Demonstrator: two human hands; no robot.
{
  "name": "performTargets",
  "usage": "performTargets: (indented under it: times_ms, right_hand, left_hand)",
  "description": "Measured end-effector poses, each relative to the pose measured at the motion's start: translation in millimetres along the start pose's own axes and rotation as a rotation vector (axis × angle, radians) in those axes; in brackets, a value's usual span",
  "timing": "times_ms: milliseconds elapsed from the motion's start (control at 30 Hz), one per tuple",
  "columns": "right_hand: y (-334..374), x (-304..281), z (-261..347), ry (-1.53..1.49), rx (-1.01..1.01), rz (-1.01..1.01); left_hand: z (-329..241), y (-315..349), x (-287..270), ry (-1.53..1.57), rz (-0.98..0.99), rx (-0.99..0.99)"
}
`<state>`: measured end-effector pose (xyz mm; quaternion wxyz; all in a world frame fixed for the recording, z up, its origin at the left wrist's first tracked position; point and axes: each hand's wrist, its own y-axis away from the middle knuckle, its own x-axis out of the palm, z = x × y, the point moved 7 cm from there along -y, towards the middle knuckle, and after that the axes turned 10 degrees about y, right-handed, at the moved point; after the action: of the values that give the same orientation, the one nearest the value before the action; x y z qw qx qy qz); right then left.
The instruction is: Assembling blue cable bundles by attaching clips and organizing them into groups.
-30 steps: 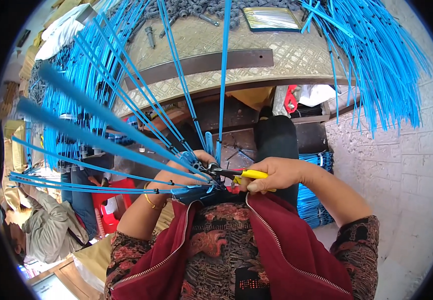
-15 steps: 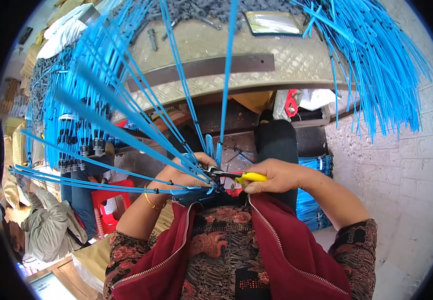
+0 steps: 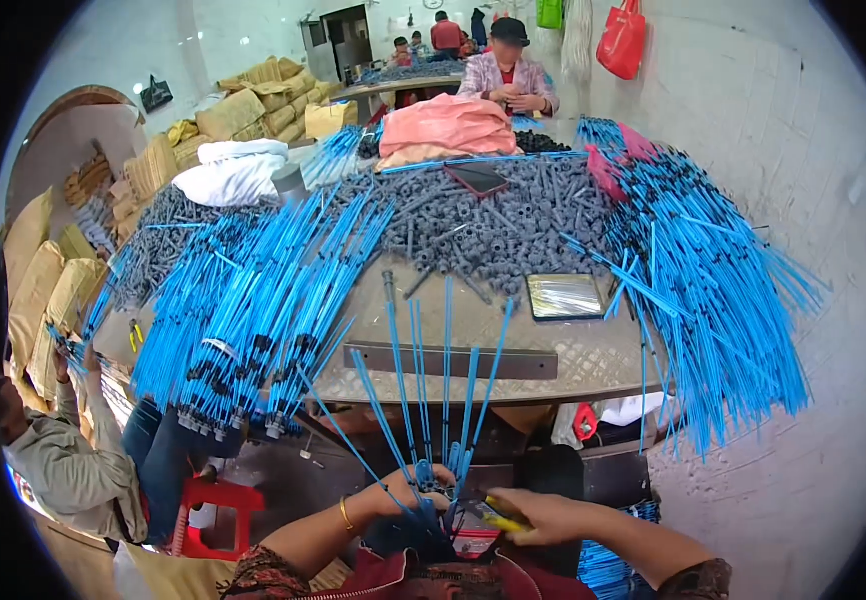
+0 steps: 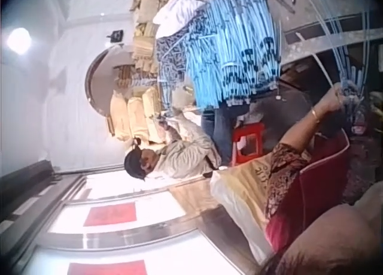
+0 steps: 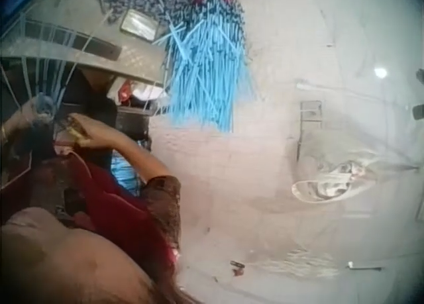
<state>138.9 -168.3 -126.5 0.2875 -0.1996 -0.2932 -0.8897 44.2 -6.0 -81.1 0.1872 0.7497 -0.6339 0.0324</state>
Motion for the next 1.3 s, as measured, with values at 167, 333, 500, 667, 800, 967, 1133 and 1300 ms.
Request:
performTargets:
  times_ms: [167, 333, 500, 667, 800, 967, 1133, 1300]
  right_hand:
    - [9, -20, -24, 0.155, 0.175, -0.191]
    - [16, 4, -15, -0.110, 0.159, 0.018]
    - [45, 13, 81, 1.247, -0.139, -0.577]
    - [8, -6, -65, 0.079, -0.053, -0.298]
    - [24, 9, -31, -0.008, 0.092, -0.187]
    - [49, 26, 90, 1.606, -0.052, -0.766]
    - [29, 9, -25, -0.097, 0.076, -0.545]
    - [31, 18, 49, 0.469, 0.030, -0.635]
  left_hand:
    - [-4, -3, 8, -0.108, 0.092, 0.117]
    - [-8, -10, 14, -0.069, 0.134, 0.042]
    - [2, -9, 7, -0.007, 0.063, 0.013]
    - [-10, -4, 27, -0.090, 0.162, 0.057]
    - [3, 0, 29, -0.093, 0.197, 0.014]
    - [5, -16, 15, -0.270, 0.096, 0.249]
    - [-19, -15, 23, -0.255, 0.151, 0.187]
    - [-9, -13, -1, -0.250, 0.108, 0.189]
